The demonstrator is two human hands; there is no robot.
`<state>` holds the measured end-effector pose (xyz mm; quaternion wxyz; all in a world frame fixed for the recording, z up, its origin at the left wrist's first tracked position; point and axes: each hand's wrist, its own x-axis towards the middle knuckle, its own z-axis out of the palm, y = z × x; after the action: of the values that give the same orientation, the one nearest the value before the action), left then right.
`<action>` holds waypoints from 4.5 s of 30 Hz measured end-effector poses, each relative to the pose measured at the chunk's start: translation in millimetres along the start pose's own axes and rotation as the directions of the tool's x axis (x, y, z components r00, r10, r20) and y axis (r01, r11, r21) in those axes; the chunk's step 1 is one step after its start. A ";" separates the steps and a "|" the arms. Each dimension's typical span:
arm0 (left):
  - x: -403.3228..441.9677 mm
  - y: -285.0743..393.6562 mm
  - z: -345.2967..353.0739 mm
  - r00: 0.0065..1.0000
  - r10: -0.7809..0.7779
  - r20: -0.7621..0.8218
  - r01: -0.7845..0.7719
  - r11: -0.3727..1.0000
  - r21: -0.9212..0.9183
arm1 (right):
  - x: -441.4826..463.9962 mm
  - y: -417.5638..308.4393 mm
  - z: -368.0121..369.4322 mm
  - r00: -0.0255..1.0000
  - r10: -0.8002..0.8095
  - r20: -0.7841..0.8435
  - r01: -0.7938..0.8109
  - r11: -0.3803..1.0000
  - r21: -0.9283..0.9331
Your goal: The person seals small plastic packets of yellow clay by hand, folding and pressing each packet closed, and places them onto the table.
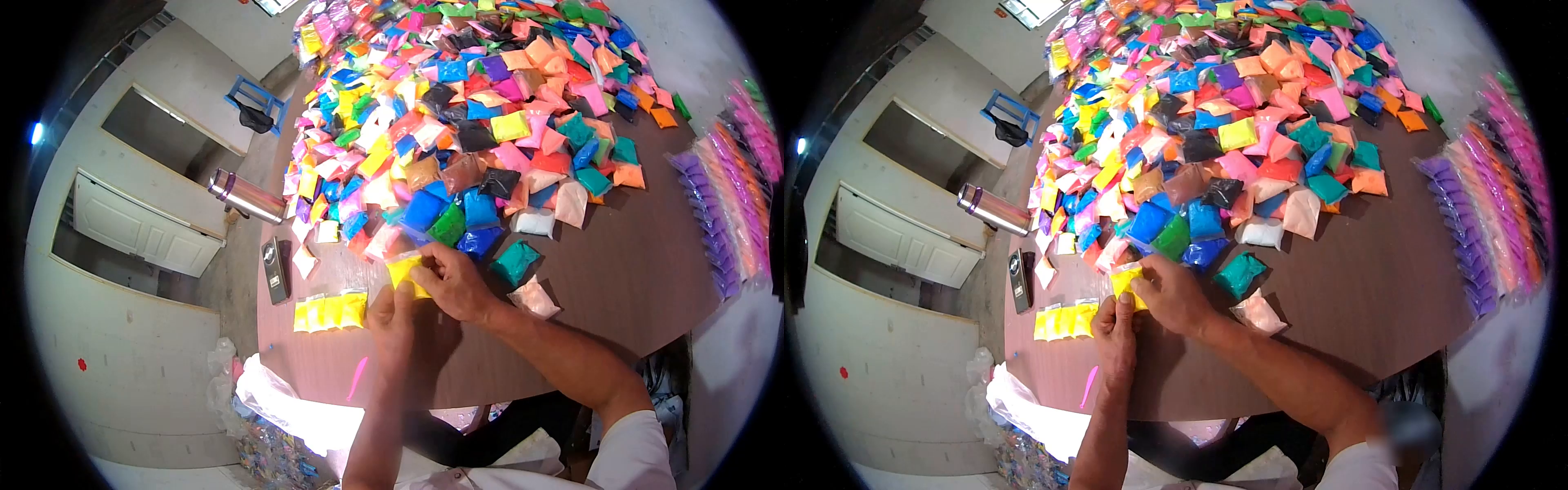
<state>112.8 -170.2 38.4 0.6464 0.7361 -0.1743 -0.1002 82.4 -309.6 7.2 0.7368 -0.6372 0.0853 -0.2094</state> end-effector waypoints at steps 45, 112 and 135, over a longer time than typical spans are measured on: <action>2.2 -0.3 -0.8 0.999 0.008 -0.039 -0.009 1.000 -0.006 | -2.4 -5.2 -0.4 0.999 -0.045 -0.026 0.043 0.997 -0.070; -6.2 24.6 -6.6 0.988 -0.123 0.094 0.098 0.966 0.239 | -9.1 -15.8 -0.2 0.987 -0.151 -0.047 0.141 0.974 -0.175; -121.9 -13.1 -103.4 0.894 0.051 0.446 -0.065 0.998 0.017 | -194.6 -28.5 65.1 0.949 0.155 -0.276 -0.178 0.982 -0.063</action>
<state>40.9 -27.0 30.9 0.5804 0.6982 -0.3410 -0.2438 -72.5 -172.5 18.8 0.7047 -0.6248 0.2475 -0.2274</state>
